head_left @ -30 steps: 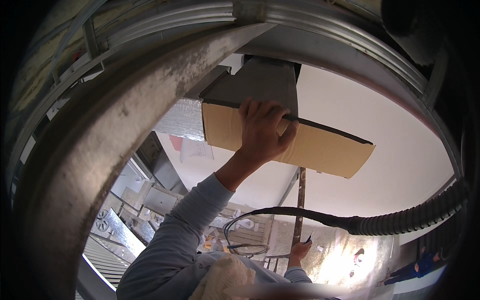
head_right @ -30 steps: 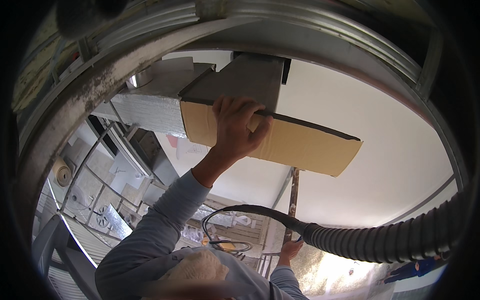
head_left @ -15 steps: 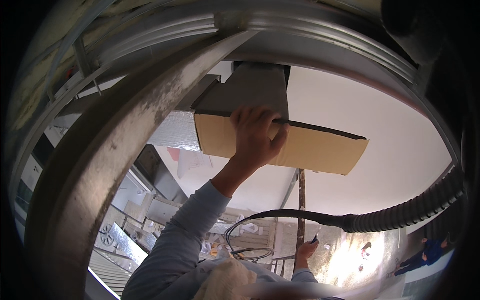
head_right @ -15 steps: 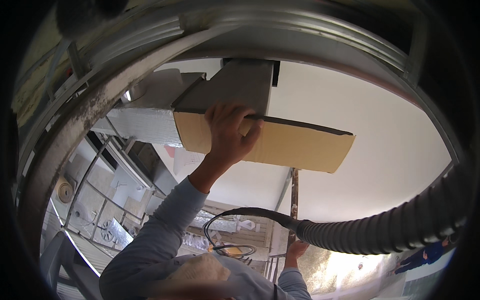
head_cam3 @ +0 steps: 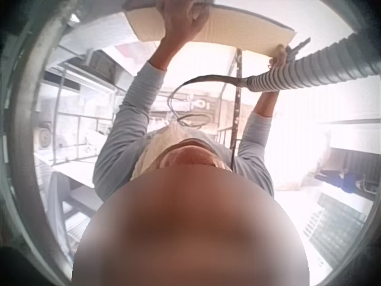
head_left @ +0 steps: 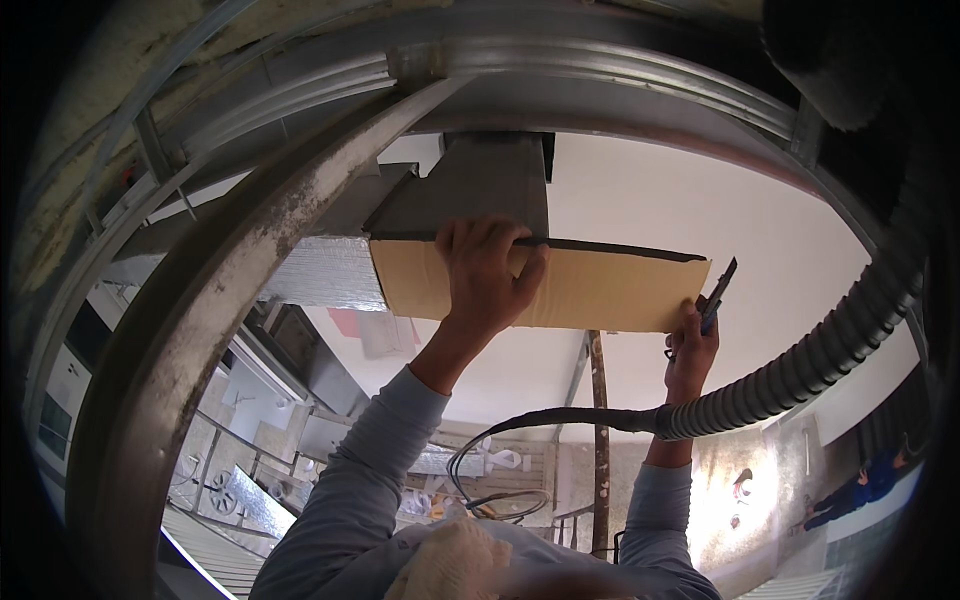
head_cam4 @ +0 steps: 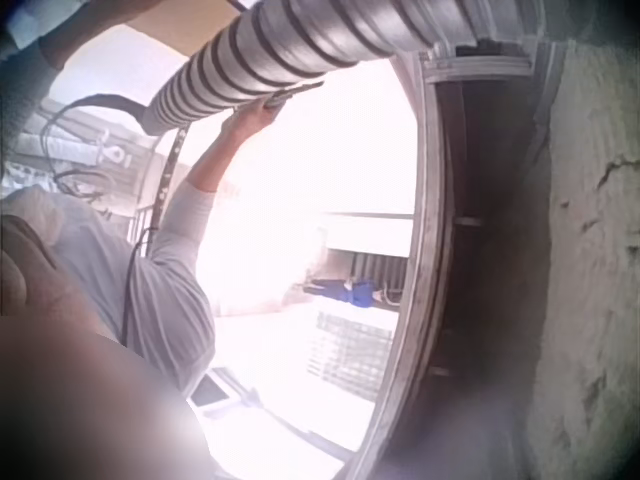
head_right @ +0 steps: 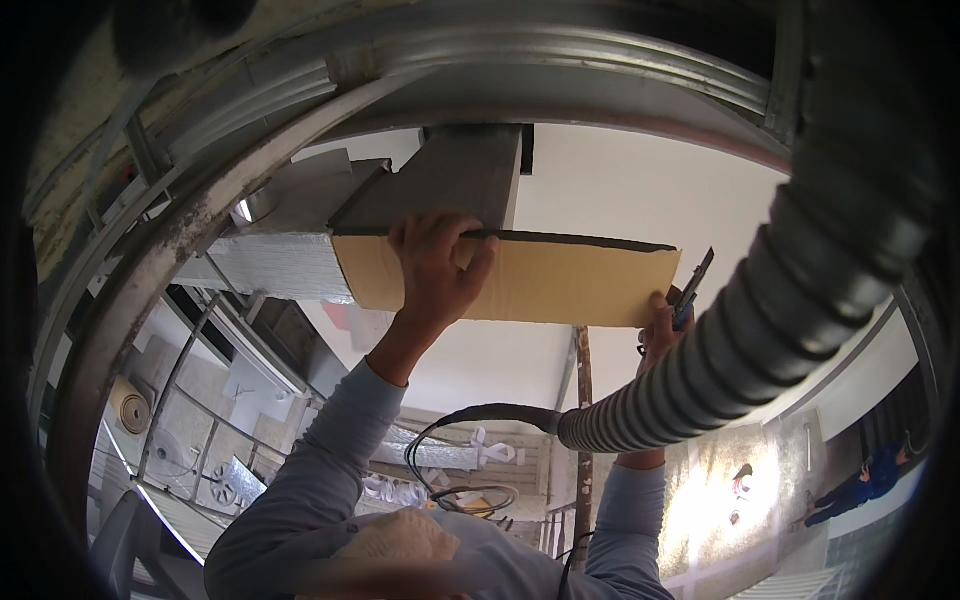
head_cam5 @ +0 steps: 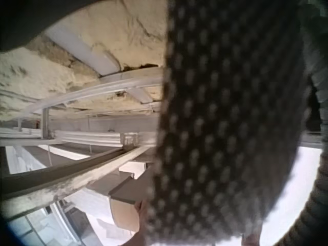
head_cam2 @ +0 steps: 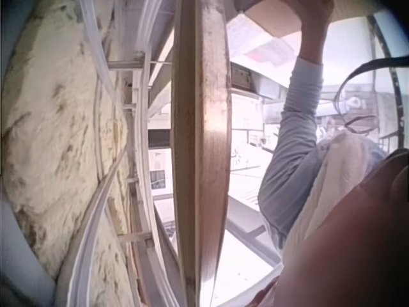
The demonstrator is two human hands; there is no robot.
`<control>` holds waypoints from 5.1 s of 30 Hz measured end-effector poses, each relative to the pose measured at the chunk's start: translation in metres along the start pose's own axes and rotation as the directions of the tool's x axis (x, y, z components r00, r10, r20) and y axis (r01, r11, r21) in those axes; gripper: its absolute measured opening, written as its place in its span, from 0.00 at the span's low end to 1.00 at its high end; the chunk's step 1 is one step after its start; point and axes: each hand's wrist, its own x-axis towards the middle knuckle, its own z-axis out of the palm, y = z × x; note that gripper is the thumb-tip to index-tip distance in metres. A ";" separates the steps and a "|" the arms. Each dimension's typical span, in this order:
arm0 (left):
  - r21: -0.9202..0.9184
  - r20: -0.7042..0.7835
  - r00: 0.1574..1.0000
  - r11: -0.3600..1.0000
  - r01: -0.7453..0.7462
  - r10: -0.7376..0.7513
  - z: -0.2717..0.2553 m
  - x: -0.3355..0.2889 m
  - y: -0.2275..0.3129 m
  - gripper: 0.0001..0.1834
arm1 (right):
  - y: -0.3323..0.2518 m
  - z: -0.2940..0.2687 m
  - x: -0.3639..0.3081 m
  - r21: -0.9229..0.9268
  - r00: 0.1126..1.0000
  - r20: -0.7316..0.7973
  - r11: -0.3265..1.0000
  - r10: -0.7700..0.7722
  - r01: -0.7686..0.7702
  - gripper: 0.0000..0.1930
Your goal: The person cuts a silver foil-backed insulation sheet on a scaffold platform using a utility knife, then cuts a piece of cardboard. The person handles both materials and places the cut pieces on the scaffold.
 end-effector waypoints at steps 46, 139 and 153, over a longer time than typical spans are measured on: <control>-0.015 -0.144 0.989 1.000 -0.026 0.023 0.015 -0.019 -0.006 0.15 | 0.036 -0.011 -0.009 -0.186 0.993 -0.116 0.982 -0.039 0.017 0.10; -0.008 -0.143 0.988 0.998 -0.061 0.059 0.023 -0.019 -0.018 0.15 | 0.015 0.139 -0.122 -0.415 0.938 0.346 0.894 -0.019 0.171 0.15; 0.029 -0.079 0.996 0.999 -0.031 0.033 0.025 -0.020 -0.025 0.14 | 0.019 0.023 -0.067 -0.290 0.939 -0.204 0.934 -0.275 0.210 0.25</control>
